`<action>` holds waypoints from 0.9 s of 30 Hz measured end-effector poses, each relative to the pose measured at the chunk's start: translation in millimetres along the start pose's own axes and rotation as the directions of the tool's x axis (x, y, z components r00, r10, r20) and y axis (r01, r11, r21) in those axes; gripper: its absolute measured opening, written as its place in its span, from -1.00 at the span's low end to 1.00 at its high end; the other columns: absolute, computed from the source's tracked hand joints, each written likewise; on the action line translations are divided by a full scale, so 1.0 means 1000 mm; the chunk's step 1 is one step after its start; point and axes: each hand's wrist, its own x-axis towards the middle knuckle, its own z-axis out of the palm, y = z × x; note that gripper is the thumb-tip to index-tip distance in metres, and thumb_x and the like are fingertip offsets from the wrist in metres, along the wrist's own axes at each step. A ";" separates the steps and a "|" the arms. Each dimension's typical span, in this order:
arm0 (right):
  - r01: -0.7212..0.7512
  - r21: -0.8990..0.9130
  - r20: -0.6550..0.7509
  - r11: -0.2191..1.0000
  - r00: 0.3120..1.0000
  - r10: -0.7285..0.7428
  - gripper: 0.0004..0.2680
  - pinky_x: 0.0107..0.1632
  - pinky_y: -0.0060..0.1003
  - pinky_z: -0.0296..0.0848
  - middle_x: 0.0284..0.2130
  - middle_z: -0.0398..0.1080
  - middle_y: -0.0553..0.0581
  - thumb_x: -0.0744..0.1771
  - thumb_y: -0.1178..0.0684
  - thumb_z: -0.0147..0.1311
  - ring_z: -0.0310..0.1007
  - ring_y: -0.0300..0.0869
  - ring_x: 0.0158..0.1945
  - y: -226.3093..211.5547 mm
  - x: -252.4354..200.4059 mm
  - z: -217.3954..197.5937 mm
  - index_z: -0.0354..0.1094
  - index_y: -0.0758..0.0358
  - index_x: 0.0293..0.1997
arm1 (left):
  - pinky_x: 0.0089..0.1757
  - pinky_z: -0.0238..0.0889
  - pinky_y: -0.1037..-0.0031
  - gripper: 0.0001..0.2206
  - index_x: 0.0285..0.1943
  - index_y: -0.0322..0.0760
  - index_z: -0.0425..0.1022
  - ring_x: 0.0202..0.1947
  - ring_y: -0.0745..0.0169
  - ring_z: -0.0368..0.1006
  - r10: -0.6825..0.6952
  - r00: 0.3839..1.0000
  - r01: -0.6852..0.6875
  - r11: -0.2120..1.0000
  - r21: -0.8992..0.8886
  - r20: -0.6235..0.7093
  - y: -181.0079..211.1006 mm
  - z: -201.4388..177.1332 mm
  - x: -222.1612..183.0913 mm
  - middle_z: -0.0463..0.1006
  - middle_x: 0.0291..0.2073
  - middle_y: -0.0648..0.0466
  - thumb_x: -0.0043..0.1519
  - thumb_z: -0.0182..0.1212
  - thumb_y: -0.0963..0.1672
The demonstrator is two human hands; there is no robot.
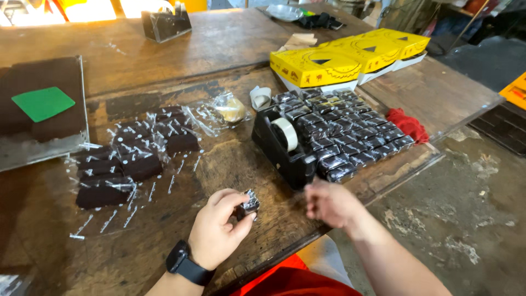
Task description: The person wraps individual square chocolate brownies in clear plastic film and secures the packaging with adhesive tape from a desktop dispenser. They place the wrapped pieces in a pile on the wooden work table while another person assists with trays in the background.
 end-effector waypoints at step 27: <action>0.658 -0.032 0.287 0.752 0.727 -0.624 -0.77 0.25 -0.21 0.40 0.12 0.36 0.22 0.28 0.40 0.21 0.39 -0.13 0.21 0.042 -0.034 0.136 0.40 0.31 -0.02 | -0.11 0.46 0.36 -0.65 0.06 -0.23 0.58 -0.06 0.01 0.58 0.026 0.985 -0.007 0.994 -0.111 0.169 0.007 0.002 0.000 0.62 -0.10 -0.01 0.07 0.40 -0.22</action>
